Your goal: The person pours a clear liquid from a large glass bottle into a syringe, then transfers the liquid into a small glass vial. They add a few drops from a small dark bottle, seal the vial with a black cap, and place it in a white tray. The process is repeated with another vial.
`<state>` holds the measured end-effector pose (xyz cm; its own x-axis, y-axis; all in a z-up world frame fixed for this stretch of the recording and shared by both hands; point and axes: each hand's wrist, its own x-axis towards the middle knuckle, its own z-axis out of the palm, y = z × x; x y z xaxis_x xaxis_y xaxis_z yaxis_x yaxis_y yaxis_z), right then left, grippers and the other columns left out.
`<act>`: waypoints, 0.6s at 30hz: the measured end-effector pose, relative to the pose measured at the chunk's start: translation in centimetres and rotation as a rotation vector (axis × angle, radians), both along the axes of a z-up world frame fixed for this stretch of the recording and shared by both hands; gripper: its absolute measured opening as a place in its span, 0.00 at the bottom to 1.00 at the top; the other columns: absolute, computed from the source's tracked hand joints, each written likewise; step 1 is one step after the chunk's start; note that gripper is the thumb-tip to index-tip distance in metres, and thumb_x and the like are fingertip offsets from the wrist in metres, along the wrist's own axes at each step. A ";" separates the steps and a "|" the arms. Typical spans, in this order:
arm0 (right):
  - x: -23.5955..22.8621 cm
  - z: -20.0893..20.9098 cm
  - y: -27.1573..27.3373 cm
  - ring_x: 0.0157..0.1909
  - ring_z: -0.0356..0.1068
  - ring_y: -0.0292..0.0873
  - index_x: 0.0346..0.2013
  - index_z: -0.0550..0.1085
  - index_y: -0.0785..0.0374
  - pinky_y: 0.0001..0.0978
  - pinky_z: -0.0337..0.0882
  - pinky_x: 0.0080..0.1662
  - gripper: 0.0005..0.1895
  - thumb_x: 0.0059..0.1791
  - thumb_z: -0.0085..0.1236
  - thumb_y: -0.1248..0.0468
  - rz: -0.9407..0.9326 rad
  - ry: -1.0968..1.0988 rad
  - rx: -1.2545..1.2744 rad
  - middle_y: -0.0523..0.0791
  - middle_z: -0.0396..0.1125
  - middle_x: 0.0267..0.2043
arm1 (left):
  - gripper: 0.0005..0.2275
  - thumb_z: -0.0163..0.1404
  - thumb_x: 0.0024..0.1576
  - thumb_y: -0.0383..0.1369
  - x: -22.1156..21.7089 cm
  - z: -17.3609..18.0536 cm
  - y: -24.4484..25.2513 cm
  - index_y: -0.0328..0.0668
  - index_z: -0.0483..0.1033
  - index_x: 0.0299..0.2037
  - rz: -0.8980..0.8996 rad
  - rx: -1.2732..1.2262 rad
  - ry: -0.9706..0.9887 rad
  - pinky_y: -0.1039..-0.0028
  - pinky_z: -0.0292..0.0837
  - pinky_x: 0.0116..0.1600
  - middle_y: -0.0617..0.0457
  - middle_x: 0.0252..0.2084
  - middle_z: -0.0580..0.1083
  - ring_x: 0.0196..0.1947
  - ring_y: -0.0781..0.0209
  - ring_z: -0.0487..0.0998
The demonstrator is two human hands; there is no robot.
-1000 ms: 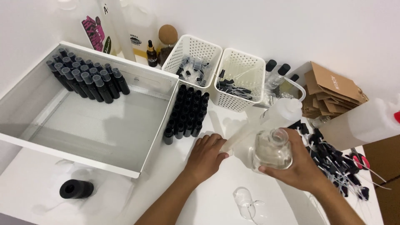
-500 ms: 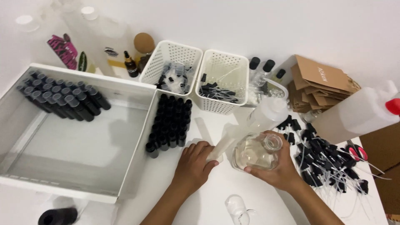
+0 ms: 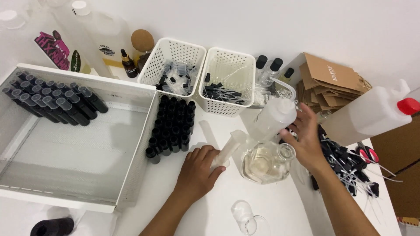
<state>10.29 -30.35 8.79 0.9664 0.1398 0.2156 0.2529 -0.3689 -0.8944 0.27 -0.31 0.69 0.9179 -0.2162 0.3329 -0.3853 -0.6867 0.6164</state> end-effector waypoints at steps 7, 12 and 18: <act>1.3 0.7 3.9 0.65 0.63 0.43 0.68 0.55 0.59 0.36 0.64 0.63 0.53 0.33 0.72 0.55 -0.179 0.232 -0.074 0.46 0.62 0.65 | 0.18 0.50 0.58 0.41 -0.2 0.6 0.0 0.43 0.72 0.55 0.009 0.004 0.066 0.60 0.64 0.50 0.53 0.53 0.71 0.45 0.50 0.71; 1.1 0.6 1.3 0.59 0.68 0.53 0.63 0.56 0.63 0.45 0.72 0.59 0.36 0.47 0.64 0.59 -0.342 -0.113 0.100 0.54 0.65 0.59 | 0.18 0.52 0.58 0.39 -0.2 0.3 0.1 0.44 0.71 0.57 0.003 0.055 0.037 0.59 0.64 0.51 0.53 0.53 0.70 0.46 0.49 0.70; -1.5 3.1 -6.8 0.61 0.71 0.48 0.70 0.60 0.69 0.43 0.79 0.59 0.51 0.39 0.70 0.48 -0.130 -0.216 0.455 0.46 0.67 0.59 | 0.19 0.51 0.60 0.41 0.0 0.1 0.2 0.46 0.71 0.60 -0.007 0.110 0.093 0.59 0.63 0.54 0.55 0.54 0.69 0.48 0.50 0.70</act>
